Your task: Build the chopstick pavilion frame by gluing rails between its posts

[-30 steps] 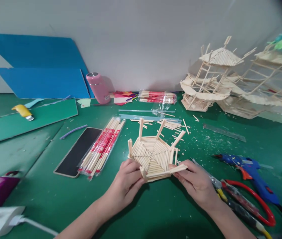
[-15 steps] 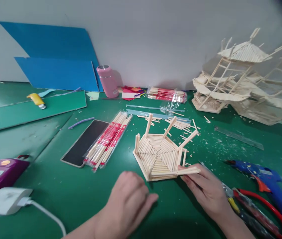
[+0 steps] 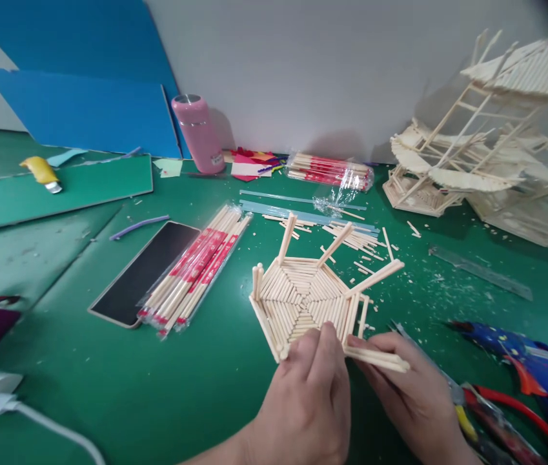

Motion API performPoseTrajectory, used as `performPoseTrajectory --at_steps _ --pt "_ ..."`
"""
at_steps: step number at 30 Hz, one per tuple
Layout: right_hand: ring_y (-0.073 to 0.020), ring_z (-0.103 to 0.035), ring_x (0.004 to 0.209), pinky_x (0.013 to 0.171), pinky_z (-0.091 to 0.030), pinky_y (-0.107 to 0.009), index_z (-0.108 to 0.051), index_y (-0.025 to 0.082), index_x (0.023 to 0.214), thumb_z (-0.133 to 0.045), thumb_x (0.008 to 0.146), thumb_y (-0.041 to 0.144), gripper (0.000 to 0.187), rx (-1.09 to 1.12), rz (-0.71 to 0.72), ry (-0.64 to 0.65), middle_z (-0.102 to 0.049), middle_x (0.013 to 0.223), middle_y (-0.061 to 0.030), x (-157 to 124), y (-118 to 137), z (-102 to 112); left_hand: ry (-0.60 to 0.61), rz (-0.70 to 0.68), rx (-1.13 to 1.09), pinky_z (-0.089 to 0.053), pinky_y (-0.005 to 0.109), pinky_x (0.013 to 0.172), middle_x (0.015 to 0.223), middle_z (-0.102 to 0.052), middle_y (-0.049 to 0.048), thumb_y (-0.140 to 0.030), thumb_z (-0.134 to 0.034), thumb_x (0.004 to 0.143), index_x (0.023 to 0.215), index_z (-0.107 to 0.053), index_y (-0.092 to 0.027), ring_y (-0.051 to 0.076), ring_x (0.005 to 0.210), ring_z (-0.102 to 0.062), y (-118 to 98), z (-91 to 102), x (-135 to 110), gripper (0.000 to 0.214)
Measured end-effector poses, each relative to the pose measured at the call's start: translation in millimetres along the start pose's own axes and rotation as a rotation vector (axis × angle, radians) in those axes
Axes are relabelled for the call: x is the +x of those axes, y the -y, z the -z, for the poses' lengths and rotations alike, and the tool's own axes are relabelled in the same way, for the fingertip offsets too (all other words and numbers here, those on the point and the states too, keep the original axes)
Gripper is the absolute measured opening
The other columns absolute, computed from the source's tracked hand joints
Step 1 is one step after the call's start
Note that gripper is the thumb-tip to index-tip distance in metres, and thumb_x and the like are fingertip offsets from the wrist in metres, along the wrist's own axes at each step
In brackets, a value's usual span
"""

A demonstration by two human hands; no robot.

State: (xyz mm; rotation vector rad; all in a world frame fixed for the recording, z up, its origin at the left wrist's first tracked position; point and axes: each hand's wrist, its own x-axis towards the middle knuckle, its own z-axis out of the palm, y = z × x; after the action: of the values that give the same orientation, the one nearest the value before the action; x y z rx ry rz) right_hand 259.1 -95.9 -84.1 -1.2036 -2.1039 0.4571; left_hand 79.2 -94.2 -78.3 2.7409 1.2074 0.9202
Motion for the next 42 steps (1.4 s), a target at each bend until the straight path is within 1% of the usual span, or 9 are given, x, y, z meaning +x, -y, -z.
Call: performPoseTrajectory --at_steps 6,11,14,22,27,30,33,38,42 --pt "-0.0088 -0.055 0.069 0.058 -0.045 -0.018 -0.053 0.024 0.114 -0.052 0.08 0.007 0.038 0.006 -0.052 0.011 -0.054 0.083 0.0001 1 0 4 0.0 0.11 -0.109 -0.052 0.039 0.077 0.107 -0.056 0.019 -0.011 -0.022 0.089 0.116 -0.048 -0.003 0.029 0.101 -0.047 -3 -7.2 -1 0.039" --pt "-0.0065 -0.056 0.065 0.055 -0.044 -0.014 -0.053 0.028 0.114 -0.054 0.08 0.012 0.038 0.034 -0.1 0.002 -0.056 0.081 0.003 3 4 5 -0.02 0.192 -0.111 -0.054 0.035 0.077 0.101 -0.059 0.0137 -0.012 -0.027 0.09 0.118 -0.049 -0.011 0.024 0.096 -0.052 -5 -9.8 -3 0.035" --pt "-0.0063 -0.056 0.064 0.055 -0.045 -0.013 -0.053 0.03 0.114 -0.052 0.083 0.014 0.036 0.048 -0.132 -0.019 -0.056 0.079 0.0034 5 7 5 -0.029 0.22 -0.083 -0.054 0.036 0.077 0.101 -0.059 0.013 -0.013 -0.031 0.09 0.115 -0.051 -0.012 0.024 0.097 -0.053 -6 -11.2 -3 0.032" --pt "-0.0115 -0.058 0.072 0.058 -0.048 -0.019 -0.05 0.027 0.122 -0.05 0.084 0.013 0.04 0.01 -0.049 -0.023 -0.057 0.085 -0.0021 5 4 6 -0.089 0.262 -0.101 -0.055 0.039 0.074 0.1 -0.06 0.0136 -0.014 -0.031 0.092 0.111 -0.054 -0.01 0.025 0.097 -0.053 -8 -13.9 -2 0.03" --pt "-0.0118 -0.058 0.07 0.057 -0.047 -0.02 -0.054 0.026 0.117 -0.049 0.084 0.012 0.036 0.009 -0.076 -0.026 -0.057 0.084 -0.0023 8 7 6 -0.079 0.172 -0.159 -0.054 0.038 0.078 0.101 -0.059 0.0161 -0.01 -0.027 0.091 0.116 -0.05 -0.006 0.026 0.1 -0.05 -4 -7.6 2 0.034" --pt "-0.0102 -0.058 0.067 0.055 -0.046 -0.018 -0.056 0.025 0.113 -0.05 0.083 0.012 0.033 0.018 -0.103 -0.046 -0.057 0.081 -0.001 9 10 5 -0.069 0.138 -0.173 -0.054 0.038 0.076 0.101 -0.059 0.0162 -0.011 -0.032 0.09 0.117 -0.049 -0.007 0.026 0.097 -0.051 0 -3.7 4 0.032" --pt "-0.009 -0.057 0.064 0.054 -0.046 -0.017 -0.057 0.025 0.109 -0.054 0.081 0.01 0.033 0.034 -0.117 -0.073 -0.058 0.079 0.0006 10 11 4 -0.023 0.129 -0.209 -0.053 0.037 0.077 0.101 -0.059 0.0158 -0.008 -0.04 0.087 0.115 -0.049 -0.005 0.025 0.094 -0.051 2 -2.5 4 0.029" --pt "-0.0099 -0.056 0.062 0.054 -0.046 -0.019 -0.06 0.022 0.107 -0.056 0.079 0.01 0.031 -0.003 -0.11 -0.087 -0.058 0.077 0.0003 9 9 4 0.039 0.152 -0.277 -0.05 0.04 0.082 0.105 -0.056 0.0159 -0.007 -0.04 0.086 0.116 -0.047 -0.005 0.025 0.097 -0.051 2 -5.0 0 0.031" --pt "-0.011 -0.057 0.066 0.057 -0.046 -0.021 -0.06 0.021 0.109 -0.053 0.08 0.01 0.032 0.002 -0.114 -0.046 -0.059 0.08 -0.0017 6 8 3 0.023 0.173 -0.271 -0.049 0.039 0.084 0.107 -0.055 0.0143 -0.007 -0.039 0.086 0.118 -0.046 -0.008 0.024 0.098 -0.05 2 -6.3 -1 0.032"
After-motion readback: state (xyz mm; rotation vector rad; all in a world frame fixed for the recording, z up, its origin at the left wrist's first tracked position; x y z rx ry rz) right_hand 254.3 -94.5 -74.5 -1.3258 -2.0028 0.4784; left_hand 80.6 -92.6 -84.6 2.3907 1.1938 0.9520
